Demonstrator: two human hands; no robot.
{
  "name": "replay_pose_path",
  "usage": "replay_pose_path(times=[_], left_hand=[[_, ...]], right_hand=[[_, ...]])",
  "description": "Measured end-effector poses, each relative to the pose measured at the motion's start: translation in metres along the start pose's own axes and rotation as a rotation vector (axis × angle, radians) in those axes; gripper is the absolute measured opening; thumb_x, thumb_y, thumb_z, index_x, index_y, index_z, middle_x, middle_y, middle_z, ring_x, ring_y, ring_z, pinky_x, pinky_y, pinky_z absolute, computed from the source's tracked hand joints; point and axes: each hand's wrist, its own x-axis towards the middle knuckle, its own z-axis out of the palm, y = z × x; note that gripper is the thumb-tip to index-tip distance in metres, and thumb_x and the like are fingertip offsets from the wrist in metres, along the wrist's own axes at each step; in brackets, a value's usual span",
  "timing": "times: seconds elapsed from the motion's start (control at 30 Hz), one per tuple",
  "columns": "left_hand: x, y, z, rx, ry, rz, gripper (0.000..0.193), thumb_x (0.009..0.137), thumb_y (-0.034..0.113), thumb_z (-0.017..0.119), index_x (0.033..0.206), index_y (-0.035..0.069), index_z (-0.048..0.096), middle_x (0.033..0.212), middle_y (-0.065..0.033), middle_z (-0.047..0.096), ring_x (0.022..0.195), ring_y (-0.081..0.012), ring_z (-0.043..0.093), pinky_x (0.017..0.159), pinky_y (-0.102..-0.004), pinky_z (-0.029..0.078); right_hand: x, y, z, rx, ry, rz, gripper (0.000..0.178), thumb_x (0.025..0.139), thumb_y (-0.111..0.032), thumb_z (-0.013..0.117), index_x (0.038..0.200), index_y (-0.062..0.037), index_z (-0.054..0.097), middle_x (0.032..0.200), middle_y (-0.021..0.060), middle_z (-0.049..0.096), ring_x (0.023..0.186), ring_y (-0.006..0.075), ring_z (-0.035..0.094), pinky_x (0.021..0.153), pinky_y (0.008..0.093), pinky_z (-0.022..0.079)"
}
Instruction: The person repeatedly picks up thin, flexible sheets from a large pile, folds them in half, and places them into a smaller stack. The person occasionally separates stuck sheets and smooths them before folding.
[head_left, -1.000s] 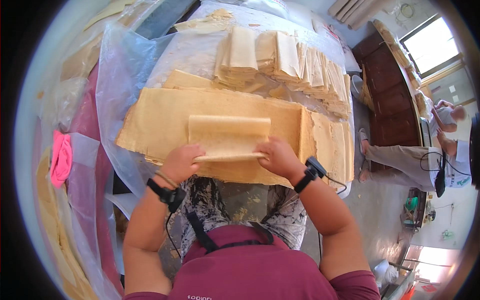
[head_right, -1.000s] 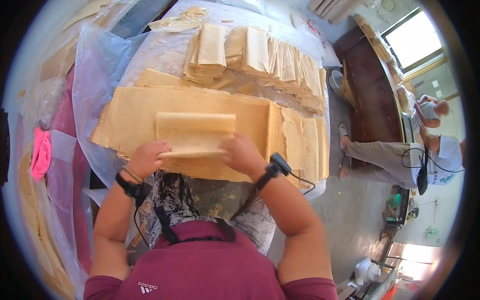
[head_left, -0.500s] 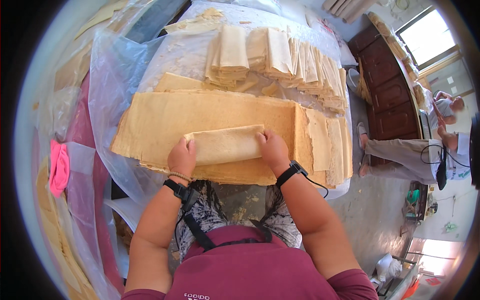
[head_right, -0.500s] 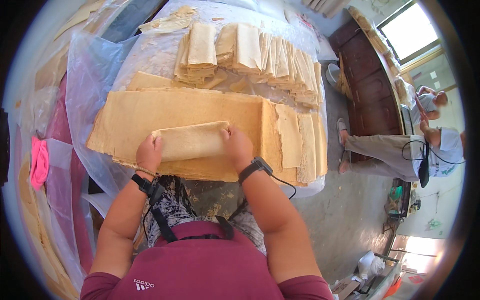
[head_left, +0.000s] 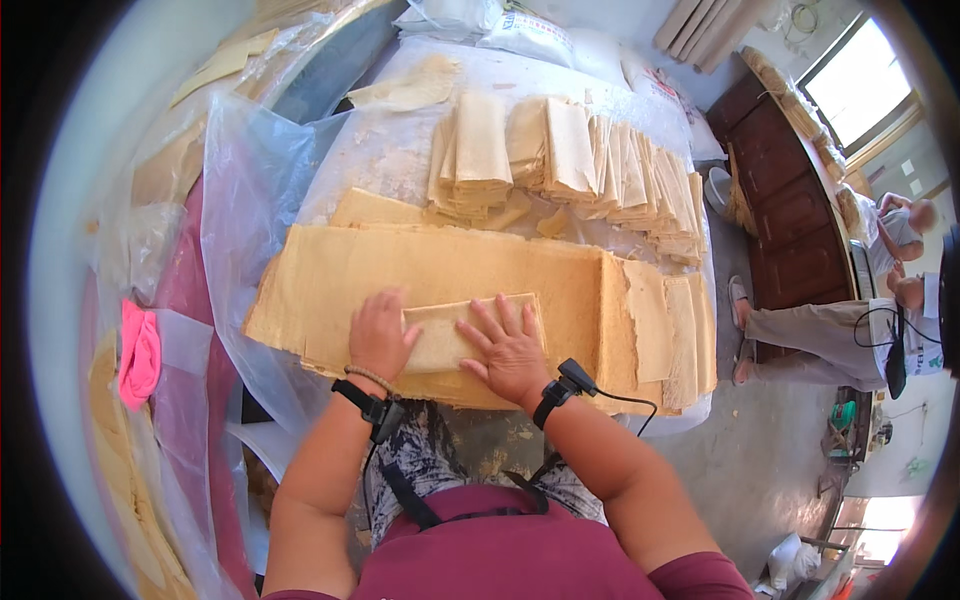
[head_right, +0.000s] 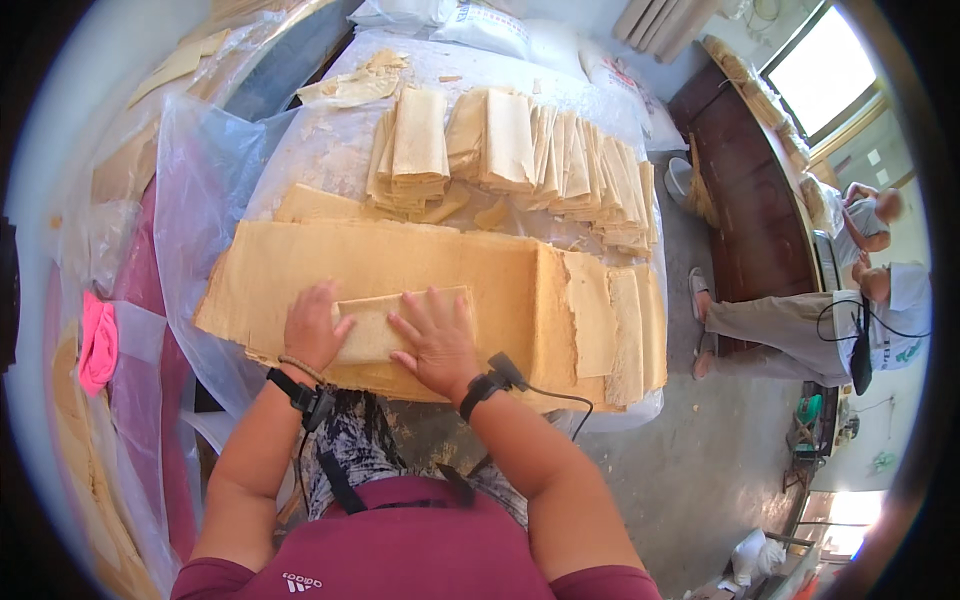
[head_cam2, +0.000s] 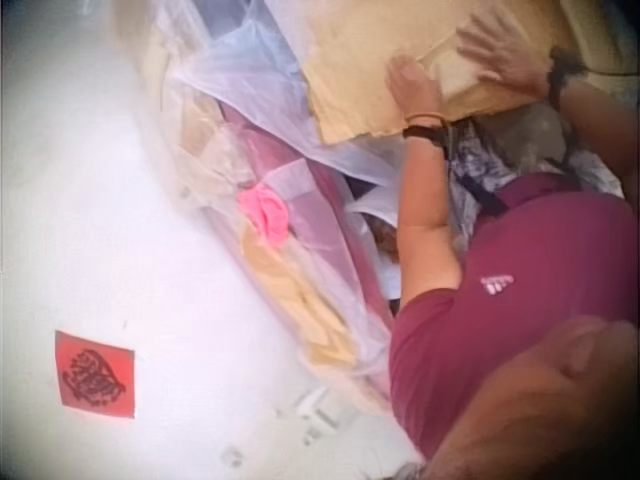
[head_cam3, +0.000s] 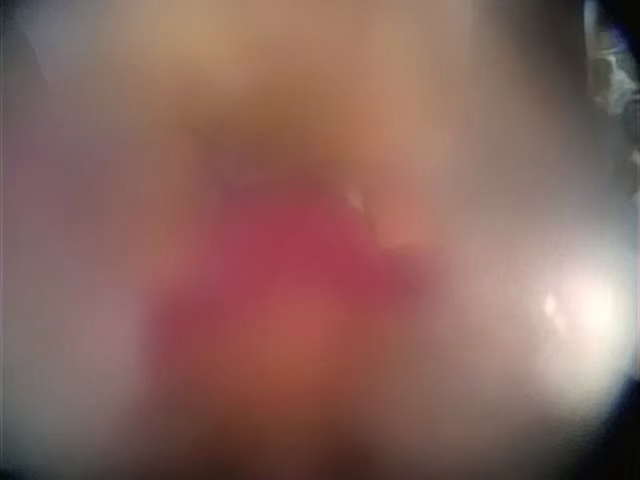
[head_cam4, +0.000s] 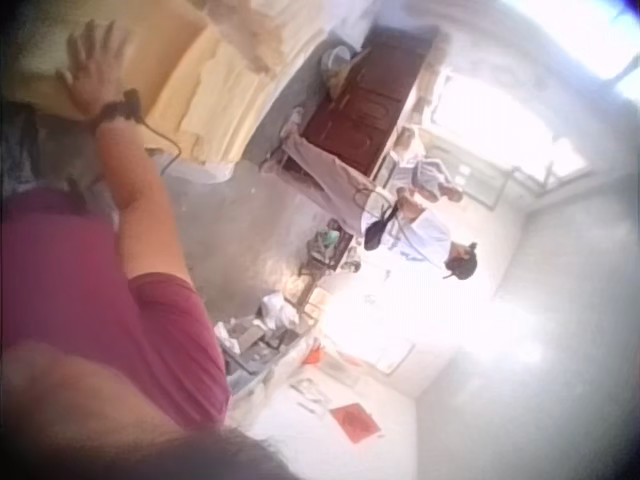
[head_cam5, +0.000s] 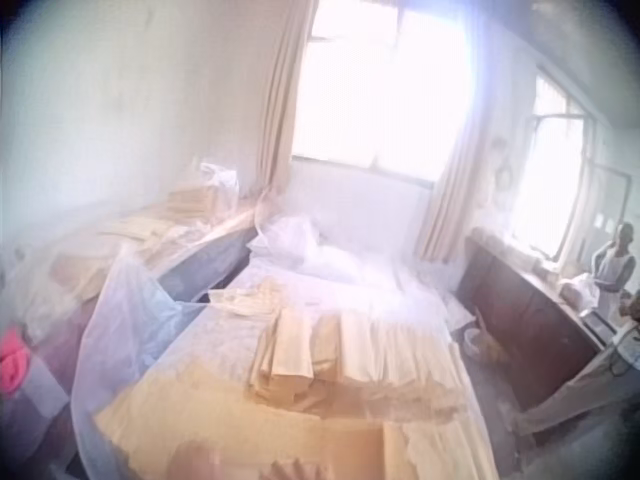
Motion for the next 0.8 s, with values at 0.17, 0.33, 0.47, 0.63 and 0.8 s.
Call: replay_pose_path(times=[0.17, 0.33, 0.47, 0.63, 0.8], left_hand=[[0.030, -0.026, 0.008, -0.391, -0.798, -0.154, 0.021, 0.082, 0.022, 0.081, 0.093, 0.006, 0.072, 0.079, -0.0106, 0.068, 0.073, -0.0256, 0.065, 0.070, -0.0391, 0.051], [0.106, -0.016, -0.014, -0.858, -0.720, -0.446, 0.028, 0.088, 0.028, 0.081, 0.080, 0.005, 0.067, 0.074, 0.0032, 0.059, 0.067, -0.0086, 0.050, 0.060, -0.0301, 0.042], [0.186, -0.026, 0.020, -0.864, -0.412, -0.500, 0.025, 0.096, 0.034, 0.073, 0.103, 0.009, 0.073, 0.094, 0.0024, 0.070, 0.074, -0.0070, 0.058, 0.065, -0.0241, 0.047], [0.236, 0.009, 0.062, -0.477, -0.394, -0.557, 0.043, 0.097, 0.039, 0.068, 0.117, 0.001, 0.071, 0.104, -0.0136, 0.074, 0.097, -0.0240, 0.071, 0.084, -0.0337, 0.056], [0.092, 0.112, 0.076, -0.526, -0.511, -0.054, 0.025, 0.097, 0.020, 0.066, 0.116, 0.004, 0.072, 0.111, -0.0164, 0.074, 0.104, -0.0338, 0.070, 0.093, -0.0404, 0.055]], right_hand=[[-0.016, 0.002, -0.024, 0.374, 0.060, 0.155, 0.062, 0.096, -0.042, 0.066, 0.151, -0.0168, 0.052, 0.163, 0.0114, 0.041, 0.153, 0.0336, 0.033, 0.125, 0.0579, 0.019], [-0.117, 0.034, -0.074, 0.435, 0.341, 0.380, 0.050, 0.089, -0.007, 0.074, 0.137, -0.0057, 0.061, 0.134, 0.0172, 0.067, 0.125, 0.0363, 0.062, 0.111, 0.0479, 0.044], [-0.207, 0.030, -0.078, 0.678, 0.281, 0.692, 0.035, 0.094, -0.007, 0.068, 0.129, -0.0026, 0.065, 0.120, 0.0159, 0.073, 0.109, 0.0296, 0.070, 0.096, 0.0404, 0.055], [-0.258, 0.018, -0.048, 1.416, 0.427, 1.277, 0.032, 0.106, -0.017, 0.057, 0.131, 0.0007, 0.063, 0.117, 0.0149, 0.074, 0.104, 0.0203, 0.070, 0.090, 0.0349, 0.057], [-0.239, 0.036, -0.046, 1.761, 0.554, 1.337, 0.045, 0.107, -0.022, 0.055, 0.146, -0.0014, 0.049, 0.124, 0.0144, 0.069, 0.102, 0.0208, 0.069, 0.089, 0.0359, 0.058]])
